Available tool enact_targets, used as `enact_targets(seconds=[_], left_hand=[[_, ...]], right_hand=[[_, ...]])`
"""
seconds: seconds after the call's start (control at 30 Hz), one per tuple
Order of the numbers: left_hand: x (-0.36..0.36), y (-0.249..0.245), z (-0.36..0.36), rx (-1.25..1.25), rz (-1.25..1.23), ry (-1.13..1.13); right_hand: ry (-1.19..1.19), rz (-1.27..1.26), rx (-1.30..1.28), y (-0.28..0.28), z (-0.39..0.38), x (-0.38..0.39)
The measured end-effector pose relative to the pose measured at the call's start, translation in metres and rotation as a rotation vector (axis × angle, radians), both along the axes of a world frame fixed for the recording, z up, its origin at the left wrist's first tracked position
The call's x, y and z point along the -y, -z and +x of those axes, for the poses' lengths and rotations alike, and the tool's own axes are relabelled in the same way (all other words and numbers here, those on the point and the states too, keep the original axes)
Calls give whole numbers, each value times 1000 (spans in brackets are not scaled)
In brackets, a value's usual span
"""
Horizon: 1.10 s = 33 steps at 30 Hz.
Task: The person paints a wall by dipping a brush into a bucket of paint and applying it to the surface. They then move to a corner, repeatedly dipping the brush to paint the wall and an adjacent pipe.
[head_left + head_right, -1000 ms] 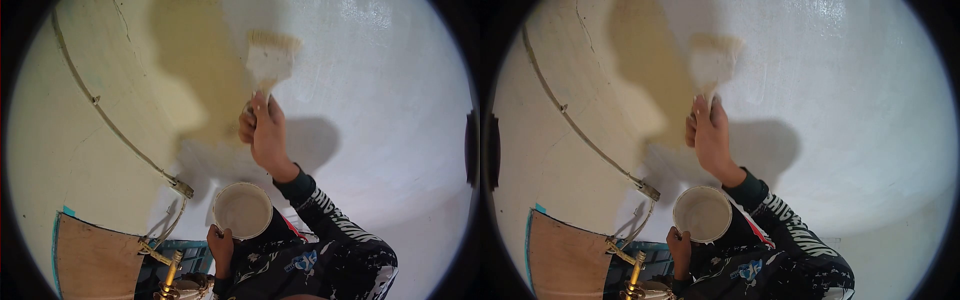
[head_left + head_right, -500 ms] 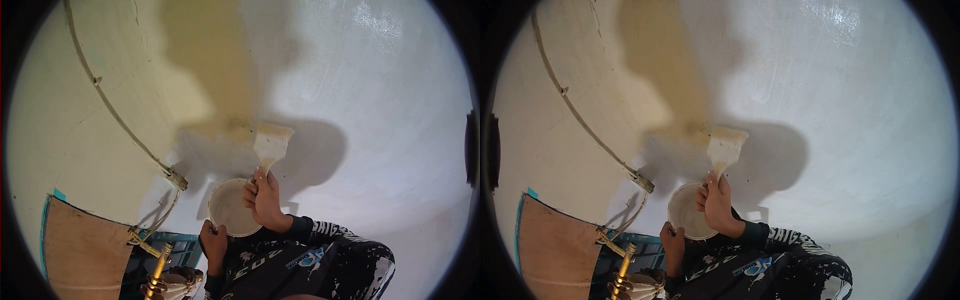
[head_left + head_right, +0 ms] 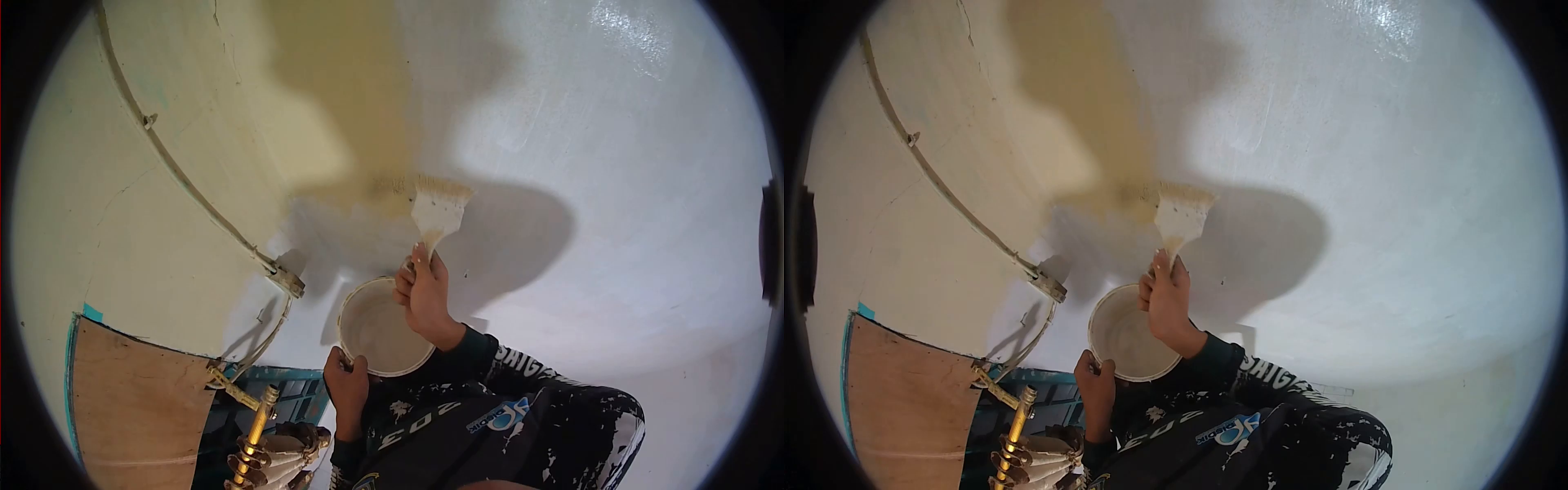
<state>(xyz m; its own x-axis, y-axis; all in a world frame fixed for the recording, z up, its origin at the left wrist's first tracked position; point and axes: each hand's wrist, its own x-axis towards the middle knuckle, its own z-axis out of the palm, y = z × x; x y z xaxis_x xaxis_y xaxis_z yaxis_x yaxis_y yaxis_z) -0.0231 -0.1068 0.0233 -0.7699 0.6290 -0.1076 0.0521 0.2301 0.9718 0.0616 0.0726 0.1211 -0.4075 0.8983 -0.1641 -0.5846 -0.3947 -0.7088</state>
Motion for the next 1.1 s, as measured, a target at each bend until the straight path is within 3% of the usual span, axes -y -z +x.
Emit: enact_targets(seconds=[0.17,0.27,0.33,0.37,0.43,0.47,0.5,0.57,0.7,0.73,0.8,1.1], left_hand=[[1,-16,3,125,13,-13],[-1,-20,3,111,-11,29],[-2,-19,1,128,-2,37],[-5,-19,1,139,21,70],[-10,-28,2,167,3,62],[-10,-27,2,158,6,76],[-11,-26,3,151,6,89],[-12,-33,4,149,-34,91],[-15,-31,6,101,-61,129],[-15,-31,7,98,-46,148],[-18,-35,11,94,-38,153],[-20,-46,30,111,-79,145]], right_hand=[[-140,-123,90,-4,42,11],[-411,-87,228,-11,80,14],[-361,243,612,-18,97,11],[-380,238,616,-20,109,4],[-520,853,1062,-29,126,-12],[-589,872,1196,-49,127,-11],[-618,861,1198,-52,127,-15],[-626,1274,1241,-51,128,-20],[-718,1595,1337,-35,104,-30],[-734,1596,1321,-28,96,-33],[-703,1843,1183,-13,79,-35],[-832,1997,1421,41,54,-16]])
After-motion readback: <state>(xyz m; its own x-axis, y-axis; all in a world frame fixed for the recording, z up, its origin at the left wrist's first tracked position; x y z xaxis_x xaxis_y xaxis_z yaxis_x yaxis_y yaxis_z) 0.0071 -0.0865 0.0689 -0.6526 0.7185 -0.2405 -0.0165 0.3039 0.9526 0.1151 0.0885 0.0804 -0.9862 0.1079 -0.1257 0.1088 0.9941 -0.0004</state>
